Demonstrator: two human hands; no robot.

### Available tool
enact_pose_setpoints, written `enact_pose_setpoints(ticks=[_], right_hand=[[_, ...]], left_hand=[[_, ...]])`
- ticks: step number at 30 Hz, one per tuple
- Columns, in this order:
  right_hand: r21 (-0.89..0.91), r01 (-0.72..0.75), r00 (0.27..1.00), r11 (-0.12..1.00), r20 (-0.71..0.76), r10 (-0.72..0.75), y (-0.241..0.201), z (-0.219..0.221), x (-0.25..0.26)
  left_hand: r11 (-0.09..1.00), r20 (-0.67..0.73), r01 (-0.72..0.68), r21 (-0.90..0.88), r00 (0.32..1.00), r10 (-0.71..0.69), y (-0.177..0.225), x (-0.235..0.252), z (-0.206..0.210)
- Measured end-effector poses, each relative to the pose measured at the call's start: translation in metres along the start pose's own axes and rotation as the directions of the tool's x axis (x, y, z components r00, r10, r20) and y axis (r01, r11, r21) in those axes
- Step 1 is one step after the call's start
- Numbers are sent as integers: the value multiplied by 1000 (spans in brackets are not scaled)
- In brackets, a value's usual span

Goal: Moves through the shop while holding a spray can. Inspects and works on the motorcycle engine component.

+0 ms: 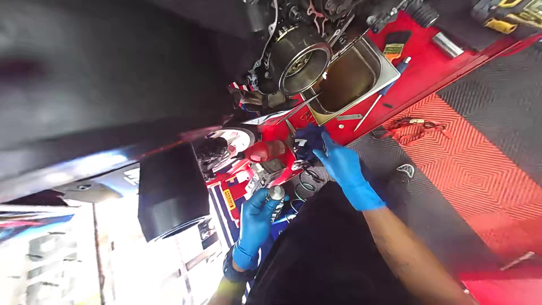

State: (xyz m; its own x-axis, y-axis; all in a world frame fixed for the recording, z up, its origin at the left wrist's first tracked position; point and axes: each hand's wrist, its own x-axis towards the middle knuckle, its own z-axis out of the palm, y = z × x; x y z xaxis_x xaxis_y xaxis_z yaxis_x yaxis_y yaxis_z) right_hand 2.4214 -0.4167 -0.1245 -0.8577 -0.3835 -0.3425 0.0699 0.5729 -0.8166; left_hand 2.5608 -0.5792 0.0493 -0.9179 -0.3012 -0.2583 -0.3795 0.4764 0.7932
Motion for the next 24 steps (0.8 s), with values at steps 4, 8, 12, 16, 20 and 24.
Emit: enact_pose_setpoints(ticks=[4, 8, 12, 16, 20, 24], right_hand=[[660, 273, 942, 700, -37, -333, -9, -26, -44], [921, 229, 870, 315, -48, -490, -30, -43, -67], [937, 204, 864, 284, -36, -502, -42, -45, -69], [919, 261, 866, 296, -87, -493, -49, -32, -58], [931, 267, 870, 250, -121, -477, -58, -11, -41], [936, 280, 874, 212, -158, -460, -69, 8, -29]], left_hand=[[993, -68, -45, 112, 996, 53, 14, 3, 18], [974, -108, -85, 208, 988, 110, 28, 3, 31], [946, -101, -127, 299, 981, 164, 27, 12, 30], [910, -58, -180, 375, 974, 217, 18, 34, 15], [845, 13, -227, 484, 967, 253, 11, 56, -7], [797, 70, -284, 532, 953, 293, 7, 71, -23]])
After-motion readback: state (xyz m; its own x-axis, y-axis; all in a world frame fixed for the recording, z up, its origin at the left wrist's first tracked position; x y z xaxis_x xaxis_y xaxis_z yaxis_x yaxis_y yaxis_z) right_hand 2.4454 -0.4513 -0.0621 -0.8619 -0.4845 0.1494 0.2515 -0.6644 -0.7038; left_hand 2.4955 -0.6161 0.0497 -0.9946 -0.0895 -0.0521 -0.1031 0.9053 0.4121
